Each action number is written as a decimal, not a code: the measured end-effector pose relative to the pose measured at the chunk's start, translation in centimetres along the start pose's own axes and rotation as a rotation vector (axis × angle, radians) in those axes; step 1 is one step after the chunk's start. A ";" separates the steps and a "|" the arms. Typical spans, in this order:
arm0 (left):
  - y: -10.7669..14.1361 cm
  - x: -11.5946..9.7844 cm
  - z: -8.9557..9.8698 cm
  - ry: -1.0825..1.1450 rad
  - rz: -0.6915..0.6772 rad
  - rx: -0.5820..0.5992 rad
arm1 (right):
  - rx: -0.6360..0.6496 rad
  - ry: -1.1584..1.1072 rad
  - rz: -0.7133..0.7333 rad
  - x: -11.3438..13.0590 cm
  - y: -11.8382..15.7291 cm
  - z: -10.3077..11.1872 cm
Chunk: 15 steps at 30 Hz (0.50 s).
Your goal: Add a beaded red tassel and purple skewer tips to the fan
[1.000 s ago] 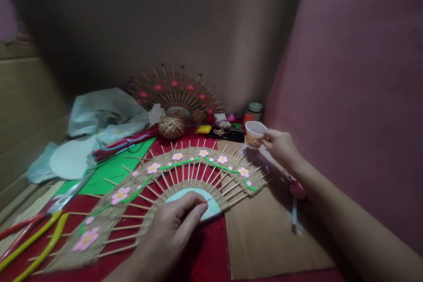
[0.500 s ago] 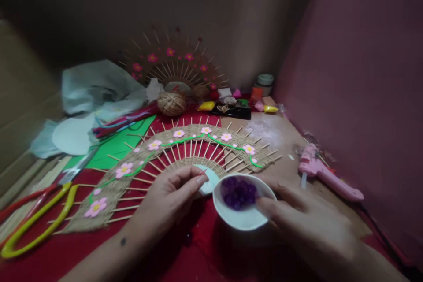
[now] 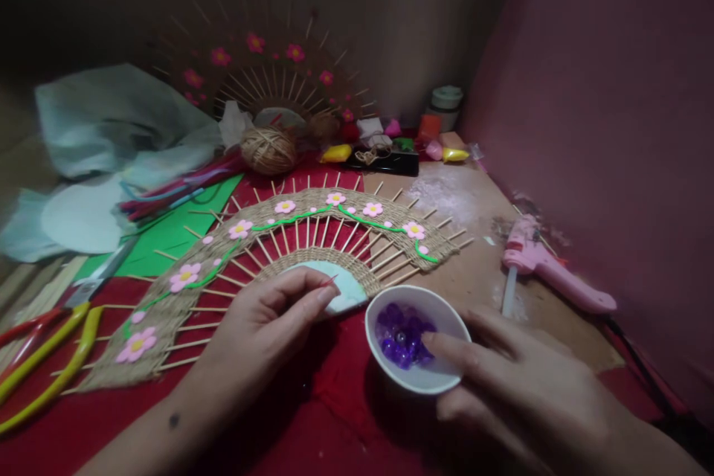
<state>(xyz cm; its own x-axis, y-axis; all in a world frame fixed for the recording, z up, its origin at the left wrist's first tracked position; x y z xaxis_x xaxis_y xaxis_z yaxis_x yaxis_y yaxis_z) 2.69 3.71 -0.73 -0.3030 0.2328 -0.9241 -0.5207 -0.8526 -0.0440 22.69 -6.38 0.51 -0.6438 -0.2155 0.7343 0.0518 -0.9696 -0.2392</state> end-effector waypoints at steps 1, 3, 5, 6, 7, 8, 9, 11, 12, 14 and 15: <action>0.0 0.0 0.1 -0.031 -0.010 -0.003 | -0.003 0.060 0.077 0.5 0.0 0.2; 0.0 0.1 0.1 -0.085 -0.011 -0.006 | 0.010 0.190 0.204 1.0 0.0 0.6; 0.1 0.2 0.2 -0.109 0.003 -0.005 | 0.042 0.297 0.297 0.8 -0.1 0.8; 0.1 0.3 0.1 -0.108 0.014 -0.005 | 0.062 0.336 0.327 0.5 -0.1 0.8; 0.1 0.4 0.1 -0.101 0.026 -0.007 | 0.077 0.367 0.352 0.1 -0.1 0.7; 0.2 0.4 0.1 -0.087 0.041 -0.006 | 0.094 0.388 0.367 -0.3 -0.1 0.6; 0.2 0.4 0.1 -0.073 0.057 -0.007 | 0.106 0.398 0.384 -0.6 -0.1 0.5; 0.2 0.3 0.1 -0.046 0.093 -0.010 | 0.111 0.412 0.409 -0.9 -0.1 0.3; 0.2 0.1 0.1 -0.039 0.114 -0.014 | 0.106 0.417 0.420 -1.0 0.0 0.2; 0.1 -0.1 0.1 -0.034 0.158 -0.027 | 0.106 0.418 0.418 -0.9 0.0 0.2; 0.1 -0.2 0.1 -0.033 0.177 -0.032 | 0.116 0.407 0.410 -0.9 0.0 0.2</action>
<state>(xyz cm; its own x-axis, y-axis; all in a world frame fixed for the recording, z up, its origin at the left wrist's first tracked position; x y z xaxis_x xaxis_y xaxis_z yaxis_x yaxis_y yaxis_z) 2.64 3.59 -0.49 -0.4138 0.0927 -0.9056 -0.4312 -0.8961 0.1053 23.36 -6.18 -0.01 -0.7938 -0.5359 0.2877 0.4269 -0.8278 -0.3642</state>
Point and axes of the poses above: each hand's wrist, its own y-axis away from the middle knuckle, its own z-axis out of the back of the hand, x = y × z, the point moved 4 cm from there along -y, towards the middle knuckle, and after that the axes turned 4 degrees about -z, right-handed, at the moved point
